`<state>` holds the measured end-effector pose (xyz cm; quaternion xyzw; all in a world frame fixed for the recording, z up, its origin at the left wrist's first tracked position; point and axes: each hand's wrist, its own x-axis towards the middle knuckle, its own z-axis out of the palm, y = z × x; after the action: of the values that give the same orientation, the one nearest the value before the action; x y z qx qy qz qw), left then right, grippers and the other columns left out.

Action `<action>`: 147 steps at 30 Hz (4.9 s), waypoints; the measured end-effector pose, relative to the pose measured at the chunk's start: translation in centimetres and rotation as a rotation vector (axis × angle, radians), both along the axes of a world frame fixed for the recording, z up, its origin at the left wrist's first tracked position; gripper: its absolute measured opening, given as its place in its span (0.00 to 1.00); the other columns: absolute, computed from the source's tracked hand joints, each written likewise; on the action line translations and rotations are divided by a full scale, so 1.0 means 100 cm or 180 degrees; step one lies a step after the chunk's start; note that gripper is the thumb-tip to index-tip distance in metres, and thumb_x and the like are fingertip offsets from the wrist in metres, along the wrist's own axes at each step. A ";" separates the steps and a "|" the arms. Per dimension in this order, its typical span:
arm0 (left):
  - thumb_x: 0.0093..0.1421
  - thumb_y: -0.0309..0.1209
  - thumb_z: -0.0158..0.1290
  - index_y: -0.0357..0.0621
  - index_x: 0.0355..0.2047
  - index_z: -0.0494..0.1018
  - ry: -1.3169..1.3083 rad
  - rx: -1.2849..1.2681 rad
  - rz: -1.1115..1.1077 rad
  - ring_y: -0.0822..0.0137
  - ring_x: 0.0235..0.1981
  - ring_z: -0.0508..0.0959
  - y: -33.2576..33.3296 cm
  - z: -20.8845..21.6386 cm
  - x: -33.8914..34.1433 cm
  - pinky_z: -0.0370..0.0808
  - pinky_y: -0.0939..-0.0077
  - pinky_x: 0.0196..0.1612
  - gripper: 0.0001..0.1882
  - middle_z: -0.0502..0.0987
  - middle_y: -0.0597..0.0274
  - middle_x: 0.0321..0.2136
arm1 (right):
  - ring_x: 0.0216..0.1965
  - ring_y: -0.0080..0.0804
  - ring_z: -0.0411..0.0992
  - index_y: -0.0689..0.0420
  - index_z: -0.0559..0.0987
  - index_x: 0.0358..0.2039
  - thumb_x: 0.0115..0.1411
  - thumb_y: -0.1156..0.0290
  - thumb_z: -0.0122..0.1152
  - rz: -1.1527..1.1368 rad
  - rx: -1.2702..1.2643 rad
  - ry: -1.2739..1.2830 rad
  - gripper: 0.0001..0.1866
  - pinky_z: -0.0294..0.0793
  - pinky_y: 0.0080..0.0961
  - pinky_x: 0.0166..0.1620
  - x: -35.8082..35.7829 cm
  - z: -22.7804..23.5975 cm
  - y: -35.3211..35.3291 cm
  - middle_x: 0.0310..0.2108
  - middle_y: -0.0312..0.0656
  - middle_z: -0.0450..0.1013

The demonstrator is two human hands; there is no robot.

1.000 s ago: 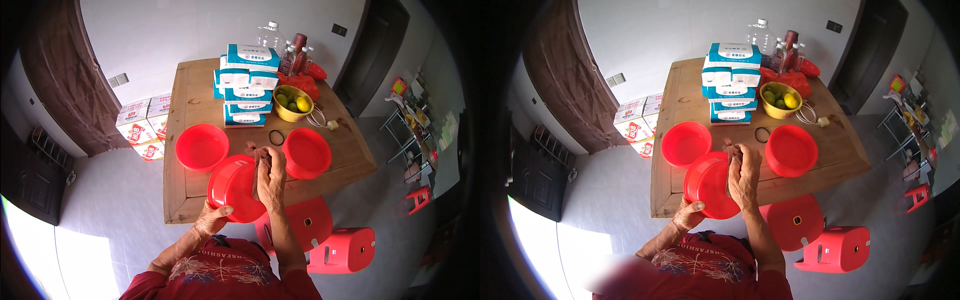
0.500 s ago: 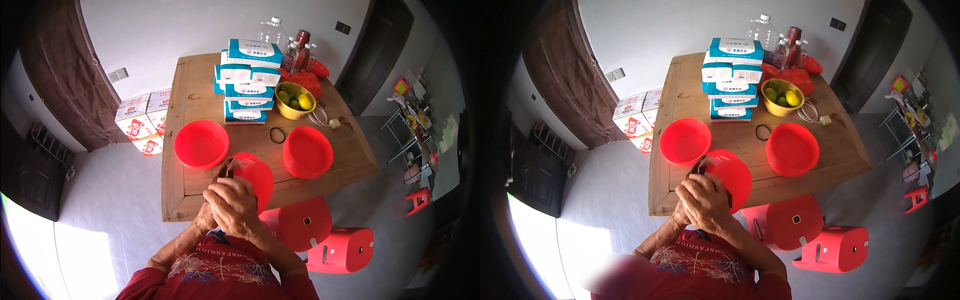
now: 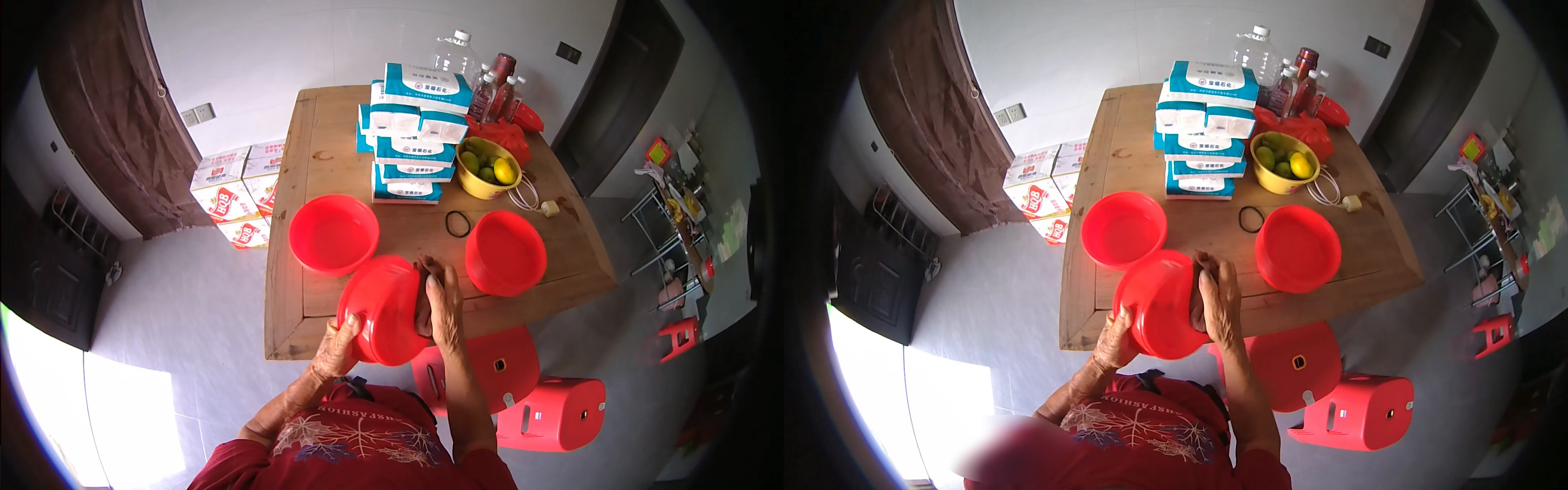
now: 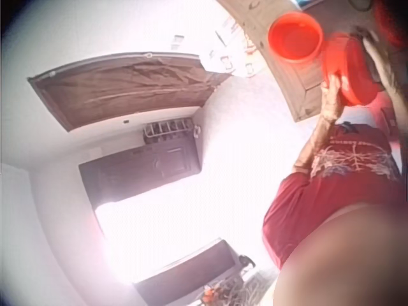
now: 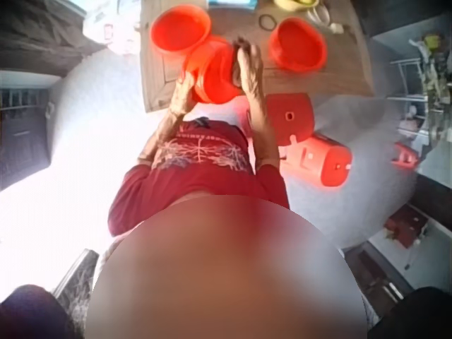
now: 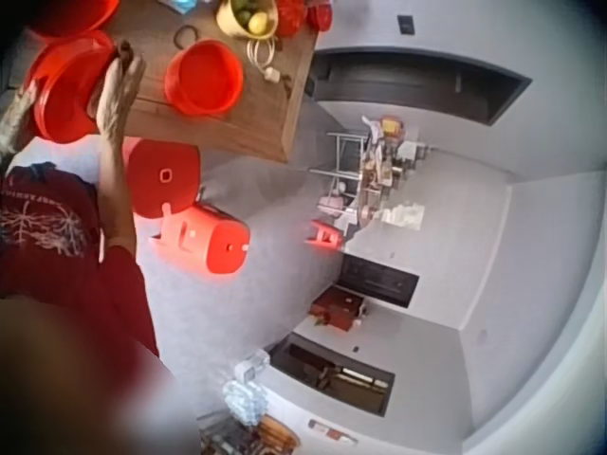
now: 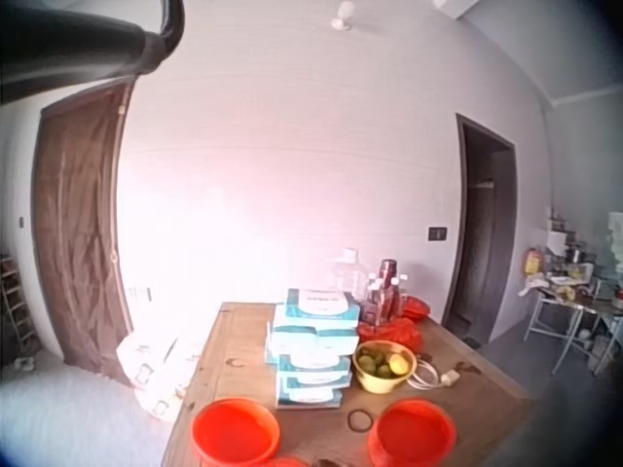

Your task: The person wipes the inside and outside of three red plastic bowls using a dark cloth. They handle the bowls one at a time, rotating them to clean all surfaces, and place them back on the wooden table after each wipe.

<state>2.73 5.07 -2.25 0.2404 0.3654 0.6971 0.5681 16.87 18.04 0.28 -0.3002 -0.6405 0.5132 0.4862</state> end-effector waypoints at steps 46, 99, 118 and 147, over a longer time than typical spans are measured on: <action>0.57 0.34 0.57 0.36 0.31 0.75 0.1915 0.0514 -0.0910 0.78 0.29 0.71 -0.021 0.049 -0.018 0.70 0.79 0.34 0.11 0.75 0.67 0.23 | 0.42 0.37 0.62 0.56 0.72 0.32 0.41 0.78 0.67 -0.0010 0.2248 -0.1103 0.16 0.67 0.32 0.39 -0.020 0.097 -0.037 0.49 0.49 0.56; 0.58 0.35 0.55 0.41 0.42 0.73 0.0066 0.0158 -0.0370 0.73 0.41 0.73 0.003 0.022 0.009 0.70 0.71 0.46 0.14 0.75 0.66 0.39 | 0.49 0.45 0.60 0.63 0.68 0.51 0.63 0.68 0.48 -0.0837 0.1531 -0.0637 0.18 0.58 0.37 0.53 -0.010 0.034 -0.019 0.52 0.51 0.60; 0.62 0.49 0.45 0.41 0.52 0.62 -0.0908 0.0150 -0.0143 0.59 0.45 0.74 0.011 0.041 -0.009 0.72 0.62 0.49 0.27 0.73 0.53 0.44 | 0.41 0.32 0.61 0.53 0.77 0.39 0.43 0.77 0.64 -0.0450 0.3792 -0.1672 0.18 0.59 0.27 0.44 -0.010 0.010 -0.092 0.45 0.32 0.65; 0.63 0.46 0.46 0.42 0.49 0.67 -0.0922 0.0045 -0.0573 0.65 0.44 0.73 0.002 0.010 -0.003 0.72 0.67 0.47 0.23 0.73 0.58 0.43 | 0.42 0.41 0.63 0.59 0.74 0.41 0.50 0.77 0.63 -0.0003 0.2945 -0.1047 0.16 0.64 0.35 0.45 -0.009 0.041 -0.087 0.45 0.45 0.65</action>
<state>2.38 5.24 -1.21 0.1731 0.2518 0.6732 0.6733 15.98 9.33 4.36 -0.1301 -0.8694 0.1205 0.4612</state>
